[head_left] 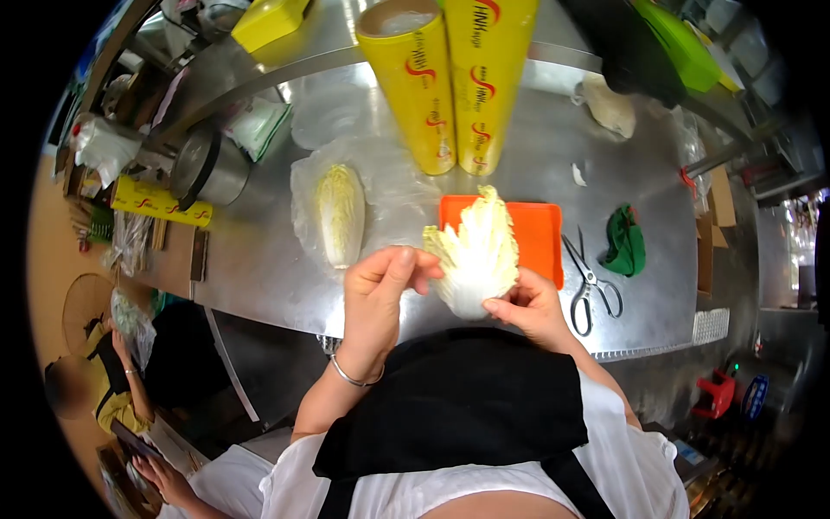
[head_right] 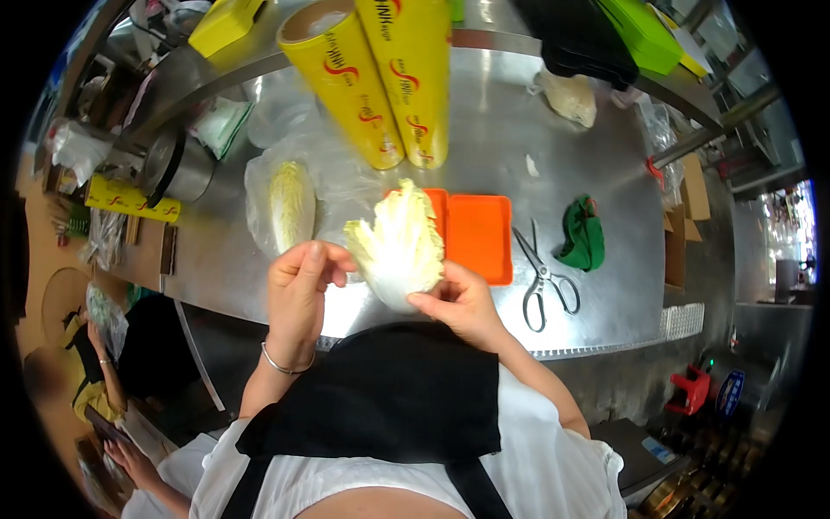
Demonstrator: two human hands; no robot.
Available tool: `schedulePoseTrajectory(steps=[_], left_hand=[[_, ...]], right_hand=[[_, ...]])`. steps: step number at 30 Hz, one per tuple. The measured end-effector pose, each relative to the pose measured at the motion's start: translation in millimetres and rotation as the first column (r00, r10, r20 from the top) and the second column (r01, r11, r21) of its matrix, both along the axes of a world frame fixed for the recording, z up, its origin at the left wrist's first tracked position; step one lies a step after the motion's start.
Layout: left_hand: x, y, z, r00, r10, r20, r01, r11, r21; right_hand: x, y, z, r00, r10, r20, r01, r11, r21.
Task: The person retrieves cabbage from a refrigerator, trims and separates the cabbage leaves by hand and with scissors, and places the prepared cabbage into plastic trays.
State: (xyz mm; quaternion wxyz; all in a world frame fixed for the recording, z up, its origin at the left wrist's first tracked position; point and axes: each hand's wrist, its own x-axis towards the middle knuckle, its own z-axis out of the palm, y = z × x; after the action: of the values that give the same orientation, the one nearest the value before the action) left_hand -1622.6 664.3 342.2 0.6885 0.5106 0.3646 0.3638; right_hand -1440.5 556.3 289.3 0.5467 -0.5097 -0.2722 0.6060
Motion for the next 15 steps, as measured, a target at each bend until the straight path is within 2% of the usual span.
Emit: schedulePoseTrajectory(steps=[2, 4, 11, 13, 14, 15], left_hand=[[-1.7, -1.4, 2.9, 0.999, -0.019, -0.029, 0.02, 0.999, 0.029], [-1.6, -2.1, 7.5, 0.998, -0.062, 0.022, 0.062, 0.998, 0.004], [-5.1, -2.6, 9.1, 0.998, -0.055, 0.043, 0.055, 0.998, -0.006], [-10.9, 0.9, -0.4, 0.998, 0.005, -0.061, 0.005, 0.988, 0.153], [-9.6, 4.5, -0.9, 0.998, -0.009, -0.054, 0.017, 0.989, 0.148], [-7.8, 10.1, -0.3, 0.987, 0.022, -0.159, 0.032, 0.945, 0.324]], right_hand=[[-0.3, 0.4, -2.0, 1.0, -0.003, -0.006, 0.003, 1.0, -0.006], [1.3, -0.2, -2.2, 1.0, -0.004, -0.007, 0.004, 1.0, -0.021], [0.3, 1.5, -1.5, 1.0, -0.01, -0.016, 0.009, 1.0, -0.017], [0.0, 1.9, -0.1, 1.0, -0.008, -0.01, 0.008, 1.0, -0.012], [0.2, 1.6, 0.5, 1.0, 0.0, -0.01, -0.001, 1.0, -0.004], [0.9, 1.2, -1.9, 0.999, 0.026, -0.018, -0.026, 1.0, 0.006]])
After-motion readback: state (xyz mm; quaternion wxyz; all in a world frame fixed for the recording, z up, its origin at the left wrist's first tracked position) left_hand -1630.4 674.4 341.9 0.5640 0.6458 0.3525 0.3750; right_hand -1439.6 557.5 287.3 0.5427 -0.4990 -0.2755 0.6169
